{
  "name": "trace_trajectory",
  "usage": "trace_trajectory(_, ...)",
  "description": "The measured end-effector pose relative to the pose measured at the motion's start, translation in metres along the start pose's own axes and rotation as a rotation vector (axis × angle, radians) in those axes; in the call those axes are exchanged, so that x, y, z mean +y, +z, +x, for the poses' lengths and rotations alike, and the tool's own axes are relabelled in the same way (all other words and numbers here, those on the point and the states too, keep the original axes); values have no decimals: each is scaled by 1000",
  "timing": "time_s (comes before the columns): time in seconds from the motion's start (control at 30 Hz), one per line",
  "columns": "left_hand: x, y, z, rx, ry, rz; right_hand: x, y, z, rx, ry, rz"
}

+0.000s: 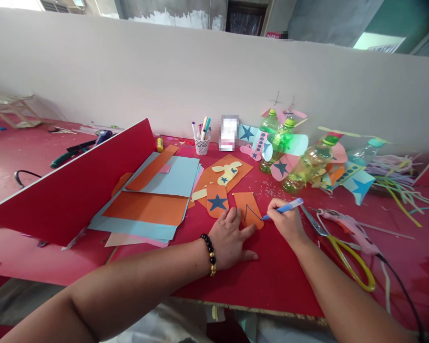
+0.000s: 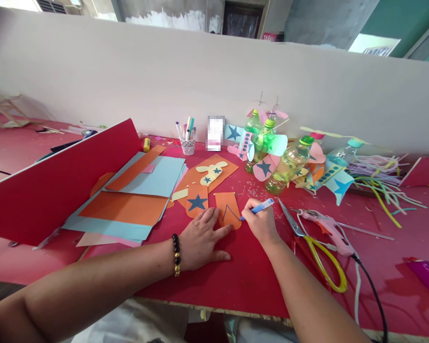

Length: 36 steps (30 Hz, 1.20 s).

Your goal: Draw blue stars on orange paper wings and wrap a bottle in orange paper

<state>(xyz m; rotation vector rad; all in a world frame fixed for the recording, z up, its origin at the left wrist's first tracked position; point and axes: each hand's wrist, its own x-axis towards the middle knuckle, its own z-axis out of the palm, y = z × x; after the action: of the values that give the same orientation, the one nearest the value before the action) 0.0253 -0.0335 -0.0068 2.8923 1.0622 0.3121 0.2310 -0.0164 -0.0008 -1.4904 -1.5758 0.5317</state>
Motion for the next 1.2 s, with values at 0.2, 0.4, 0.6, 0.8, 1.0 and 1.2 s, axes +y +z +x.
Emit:
trace_trajectory(0.2,1,2,-1,1,-40,-23,-1,4,-4,-16,-73,41)
trace_trajectory(0.4,1,3,-1,-9,-44,-31,0,15,-2,-146,-63,48)
trace_trajectory(0.6,1,1,0,-6,-44,-18,-6,22,-1,-184,-84,3)
trace_trajectory(0.8,-3,0,1,20,-33,-49,-4,24,1,-191,-104,-10)
trace_trajectory(1.0,-4,-4,2,17,-28,-40,-2,24,1,-191,-104,-13)
trace_trajectory(1.2,-4,-4,2,17,-19,-31,-3,25,1,-209,-104,-9)
